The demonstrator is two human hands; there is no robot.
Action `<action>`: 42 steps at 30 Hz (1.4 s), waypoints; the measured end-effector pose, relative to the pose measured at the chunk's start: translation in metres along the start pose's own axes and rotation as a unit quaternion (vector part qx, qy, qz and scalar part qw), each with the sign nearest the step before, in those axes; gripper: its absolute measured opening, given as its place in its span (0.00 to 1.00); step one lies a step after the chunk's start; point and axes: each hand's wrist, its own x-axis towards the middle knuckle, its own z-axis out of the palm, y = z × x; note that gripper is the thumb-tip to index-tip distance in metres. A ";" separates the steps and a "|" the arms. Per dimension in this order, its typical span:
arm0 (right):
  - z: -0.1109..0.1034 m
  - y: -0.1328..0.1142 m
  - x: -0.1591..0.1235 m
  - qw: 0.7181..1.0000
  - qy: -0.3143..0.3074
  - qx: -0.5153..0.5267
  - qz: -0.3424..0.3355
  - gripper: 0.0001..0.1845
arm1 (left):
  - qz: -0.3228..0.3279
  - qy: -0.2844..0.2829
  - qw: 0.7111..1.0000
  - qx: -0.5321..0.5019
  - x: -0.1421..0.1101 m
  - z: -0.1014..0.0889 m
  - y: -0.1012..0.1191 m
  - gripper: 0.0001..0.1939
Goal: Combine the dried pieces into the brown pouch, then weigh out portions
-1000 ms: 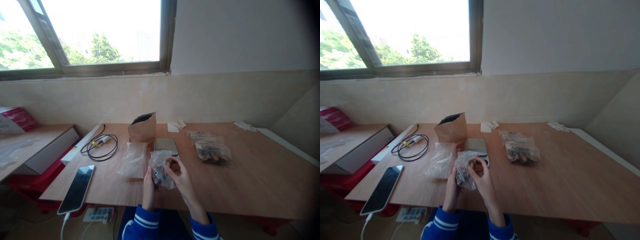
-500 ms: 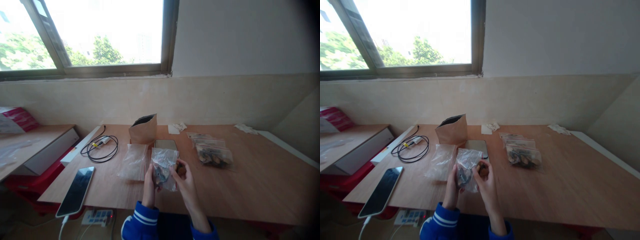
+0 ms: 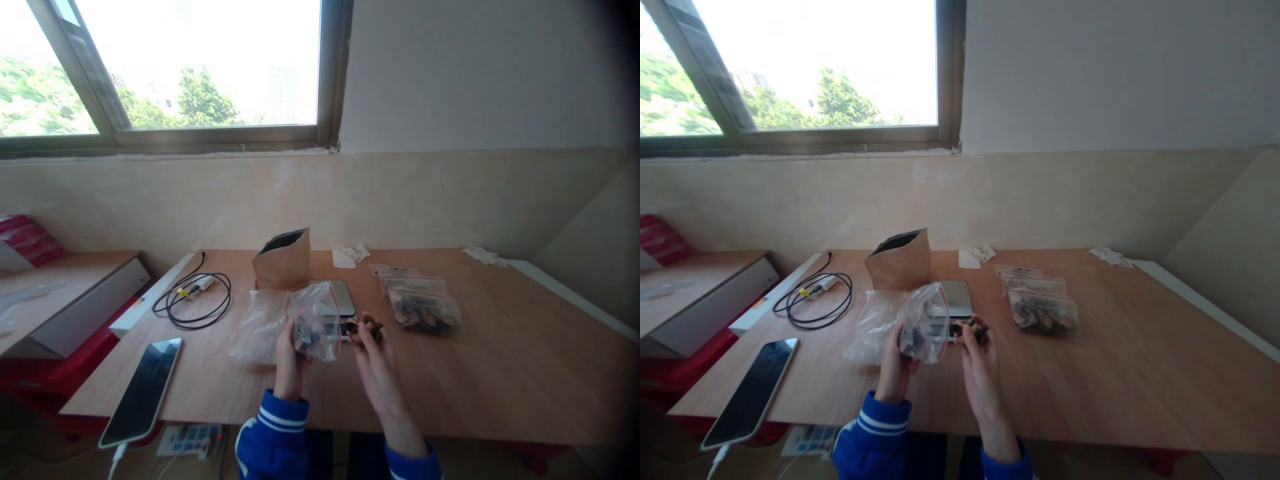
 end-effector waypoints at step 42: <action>0.179 -0.018 0.151 0.696 -0.343 -0.418 -0.473 0.04 | -0.006 -0.018 0.973 -0.230 0.060 -0.040 -0.014 0.13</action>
